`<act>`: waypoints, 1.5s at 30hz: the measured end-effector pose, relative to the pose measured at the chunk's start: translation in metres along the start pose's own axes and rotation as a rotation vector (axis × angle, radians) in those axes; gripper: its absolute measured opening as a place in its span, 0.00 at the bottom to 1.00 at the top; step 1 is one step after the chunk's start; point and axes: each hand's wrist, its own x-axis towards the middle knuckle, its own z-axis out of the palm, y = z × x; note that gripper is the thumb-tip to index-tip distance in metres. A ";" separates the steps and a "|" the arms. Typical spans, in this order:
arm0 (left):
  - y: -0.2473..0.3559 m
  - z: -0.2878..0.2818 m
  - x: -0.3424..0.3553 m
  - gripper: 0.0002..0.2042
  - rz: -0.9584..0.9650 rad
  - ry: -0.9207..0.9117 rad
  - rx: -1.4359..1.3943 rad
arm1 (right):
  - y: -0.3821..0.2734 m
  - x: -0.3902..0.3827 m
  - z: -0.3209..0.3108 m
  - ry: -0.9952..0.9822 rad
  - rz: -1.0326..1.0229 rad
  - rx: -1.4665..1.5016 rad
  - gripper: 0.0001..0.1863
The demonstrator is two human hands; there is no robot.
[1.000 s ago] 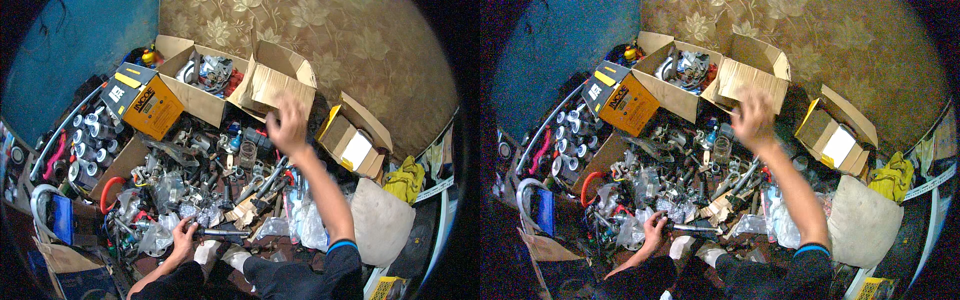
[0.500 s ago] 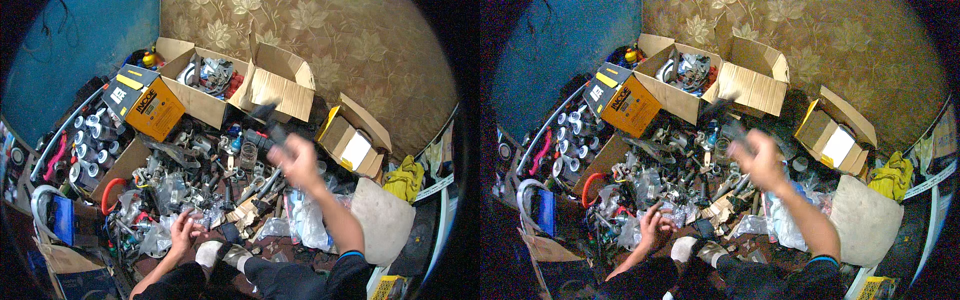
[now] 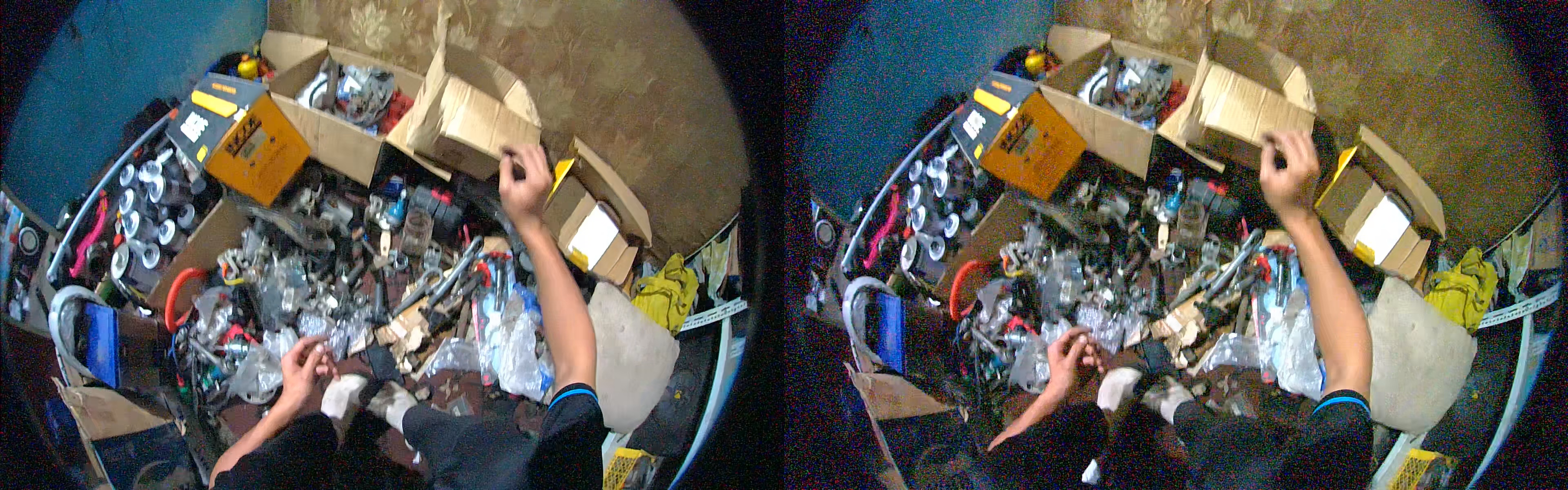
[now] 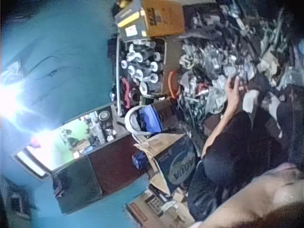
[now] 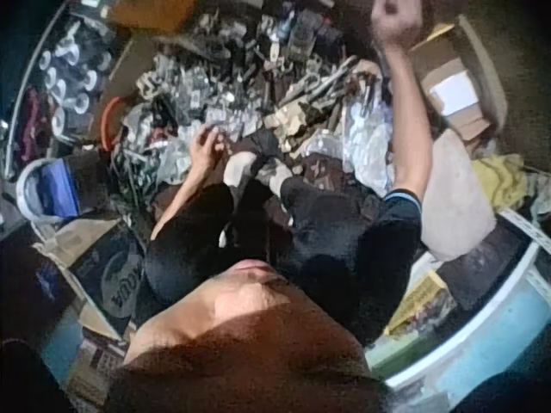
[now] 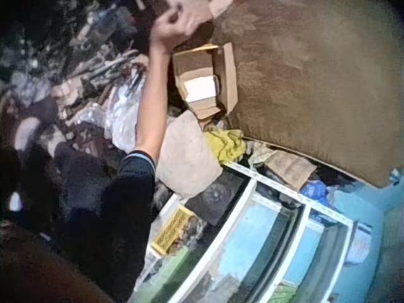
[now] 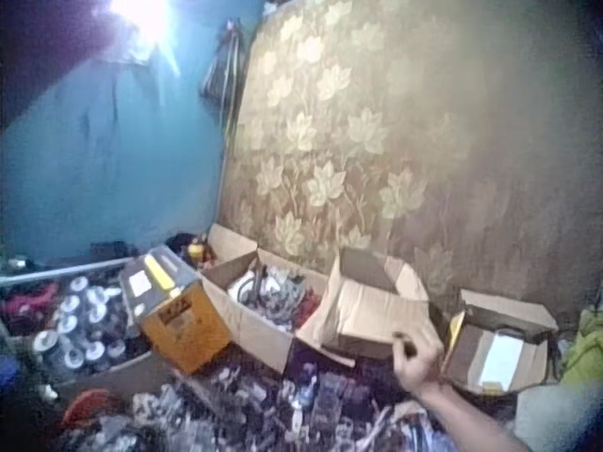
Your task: The person sits on the floor in a cluttered room and manipulates a bundle of wires, stripping insulation and twisting strands. They then pick up a power drill and a small black object, inspecting them briefly before placing them back down.
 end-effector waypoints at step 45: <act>0.073 0.115 0.041 0.20 0.473 -0.392 0.630 | -0.156 -0.140 -0.056 -0.287 0.531 0.784 0.18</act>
